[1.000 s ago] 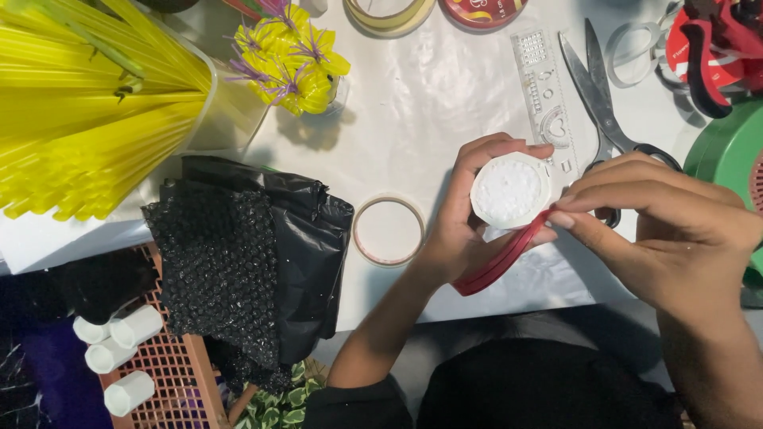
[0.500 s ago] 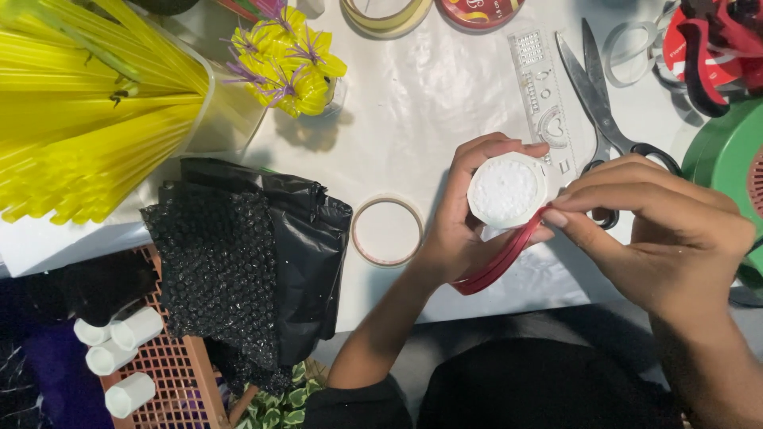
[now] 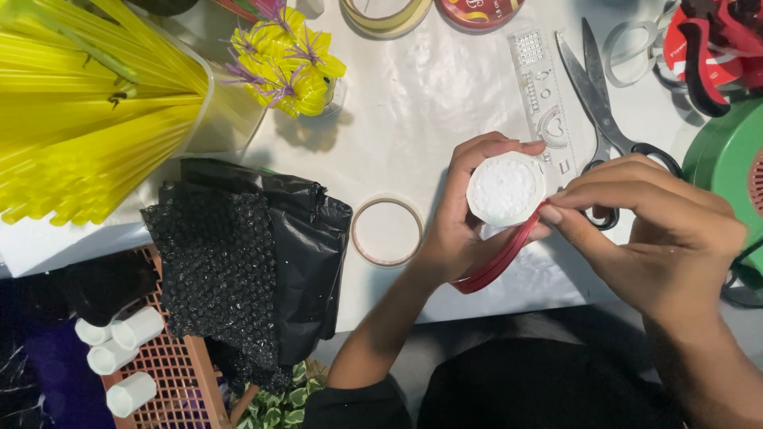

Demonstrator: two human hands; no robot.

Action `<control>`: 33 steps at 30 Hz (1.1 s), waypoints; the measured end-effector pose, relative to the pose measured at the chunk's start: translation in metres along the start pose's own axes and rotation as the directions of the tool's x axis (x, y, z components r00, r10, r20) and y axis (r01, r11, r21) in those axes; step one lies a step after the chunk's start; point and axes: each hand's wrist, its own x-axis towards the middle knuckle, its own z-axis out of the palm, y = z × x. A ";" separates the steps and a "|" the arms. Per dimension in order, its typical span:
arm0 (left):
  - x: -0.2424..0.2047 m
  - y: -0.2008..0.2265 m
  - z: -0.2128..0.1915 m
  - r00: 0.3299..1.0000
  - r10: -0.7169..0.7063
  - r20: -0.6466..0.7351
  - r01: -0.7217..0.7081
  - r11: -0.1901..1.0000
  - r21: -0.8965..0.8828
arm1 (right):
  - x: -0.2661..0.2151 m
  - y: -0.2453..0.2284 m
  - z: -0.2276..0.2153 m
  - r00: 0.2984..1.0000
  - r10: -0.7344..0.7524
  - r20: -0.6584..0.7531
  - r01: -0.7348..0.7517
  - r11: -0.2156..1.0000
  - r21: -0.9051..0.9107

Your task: Wrapping a red ribbon around a white cylindrical base as part of a handicraft project.

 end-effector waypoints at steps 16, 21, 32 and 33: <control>0.005 -0.002 0.001 1.000 -0.010 -0.021 0.011 0.997 0.070 | 0.004 0.014 -0.001 0.982 0.184 0.034 -0.187 0.979 0.084; 0.008 -0.005 0.001 0.999 -0.005 -0.040 0.009 0.996 0.088 | 0.009 0.023 0.001 0.976 0.213 0.052 -0.219 0.959 0.182; 0.042 -0.003 -0.002 0.984 -0.143 -0.110 0.141 0.990 -0.028 | 0.051 0.053 0.005 0.963 0.250 0.099 -0.268 0.877 0.399; 0.046 -0.007 -0.002 0.986 -0.119 -0.113 0.113 0.992 -0.063 | 0.057 0.053 0.003 0.961 0.250 0.121 -0.277 0.870 0.407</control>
